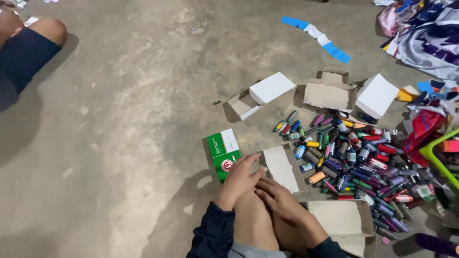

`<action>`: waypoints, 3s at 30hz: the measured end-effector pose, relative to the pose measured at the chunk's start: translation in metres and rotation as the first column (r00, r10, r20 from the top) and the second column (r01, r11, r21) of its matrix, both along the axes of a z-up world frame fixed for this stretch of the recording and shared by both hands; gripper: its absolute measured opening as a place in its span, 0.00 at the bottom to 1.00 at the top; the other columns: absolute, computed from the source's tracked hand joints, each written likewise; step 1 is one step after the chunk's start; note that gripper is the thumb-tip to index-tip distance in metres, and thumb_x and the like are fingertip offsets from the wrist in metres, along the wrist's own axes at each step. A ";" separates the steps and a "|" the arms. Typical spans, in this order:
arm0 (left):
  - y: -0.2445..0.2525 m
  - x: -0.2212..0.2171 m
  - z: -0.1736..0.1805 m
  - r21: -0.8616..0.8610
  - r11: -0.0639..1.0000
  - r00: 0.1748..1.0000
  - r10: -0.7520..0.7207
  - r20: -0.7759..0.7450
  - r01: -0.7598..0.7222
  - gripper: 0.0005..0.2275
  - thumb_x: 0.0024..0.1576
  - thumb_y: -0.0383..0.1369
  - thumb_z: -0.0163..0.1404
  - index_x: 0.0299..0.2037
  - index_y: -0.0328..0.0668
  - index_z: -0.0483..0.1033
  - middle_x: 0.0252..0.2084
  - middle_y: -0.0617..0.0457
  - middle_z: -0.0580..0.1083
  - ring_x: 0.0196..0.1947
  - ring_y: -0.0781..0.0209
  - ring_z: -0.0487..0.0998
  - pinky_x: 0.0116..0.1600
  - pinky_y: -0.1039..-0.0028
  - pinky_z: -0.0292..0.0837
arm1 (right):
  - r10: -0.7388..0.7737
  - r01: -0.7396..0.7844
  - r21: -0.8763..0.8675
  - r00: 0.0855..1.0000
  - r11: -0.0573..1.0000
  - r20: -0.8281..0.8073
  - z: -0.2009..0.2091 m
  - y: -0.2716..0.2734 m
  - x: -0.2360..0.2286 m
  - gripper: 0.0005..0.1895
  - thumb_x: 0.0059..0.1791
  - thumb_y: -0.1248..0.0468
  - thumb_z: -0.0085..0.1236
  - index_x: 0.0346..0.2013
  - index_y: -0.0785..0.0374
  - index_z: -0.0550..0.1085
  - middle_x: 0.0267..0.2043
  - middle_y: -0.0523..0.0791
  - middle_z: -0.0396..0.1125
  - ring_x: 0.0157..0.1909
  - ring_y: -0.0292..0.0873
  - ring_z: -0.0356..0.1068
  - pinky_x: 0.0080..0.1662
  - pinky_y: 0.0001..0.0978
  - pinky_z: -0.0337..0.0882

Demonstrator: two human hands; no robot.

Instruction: The person picks up thread spools from a pile on the floor, places them into cardboard boxes, and closes a full box.

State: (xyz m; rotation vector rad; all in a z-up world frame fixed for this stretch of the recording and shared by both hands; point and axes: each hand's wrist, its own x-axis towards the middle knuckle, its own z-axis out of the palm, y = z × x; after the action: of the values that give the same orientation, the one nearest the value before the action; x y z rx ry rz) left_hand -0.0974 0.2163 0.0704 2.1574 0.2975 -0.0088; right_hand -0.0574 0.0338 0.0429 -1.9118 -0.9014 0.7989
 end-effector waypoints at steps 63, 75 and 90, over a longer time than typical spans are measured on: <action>-0.207 0.070 -0.156 0.225 0.883 0.908 -0.377 -0.182 0.412 0.04 0.56 0.32 0.52 0.34 0.48 0.80 0.30 0.46 0.79 0.39 0.41 0.83 0.42 0.60 0.79 | -0.950 0.969 0.033 0.248 0.246 -0.191 0.039 -0.322 0.034 0.24 0.57 0.68 0.49 0.67 0.67 0.58 0.42 0.65 0.69 0.27 0.56 0.74 0.32 0.48 0.78; -0.220 0.064 -0.172 0.336 0.675 0.739 -0.487 -0.465 0.656 0.11 0.54 0.35 0.52 0.42 0.43 0.83 0.39 0.39 0.80 0.44 0.38 0.83 0.47 0.55 0.81 | -0.801 0.901 -0.030 0.370 0.434 -0.470 0.041 -0.306 0.033 0.20 0.53 0.72 0.51 0.61 0.65 0.67 0.30 0.67 0.70 0.20 0.61 0.74 0.21 0.46 0.78; -0.219 0.069 0.008 -0.100 0.964 0.910 -0.267 -0.316 0.248 0.19 0.57 0.38 0.47 0.52 0.29 0.76 0.48 0.28 0.77 0.56 0.26 0.74 0.61 0.42 0.70 | -0.795 0.775 -0.218 0.520 0.593 -0.312 0.033 -0.314 0.034 0.24 0.52 0.71 0.51 0.64 0.69 0.65 0.32 0.67 0.73 0.23 0.58 0.78 0.27 0.48 0.82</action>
State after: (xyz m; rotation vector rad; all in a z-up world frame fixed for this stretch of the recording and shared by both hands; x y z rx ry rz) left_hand -0.0280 -0.0023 0.0780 2.1176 0.1954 -0.5259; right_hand -0.0234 -0.2801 0.0760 -1.8311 0.2840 0.5708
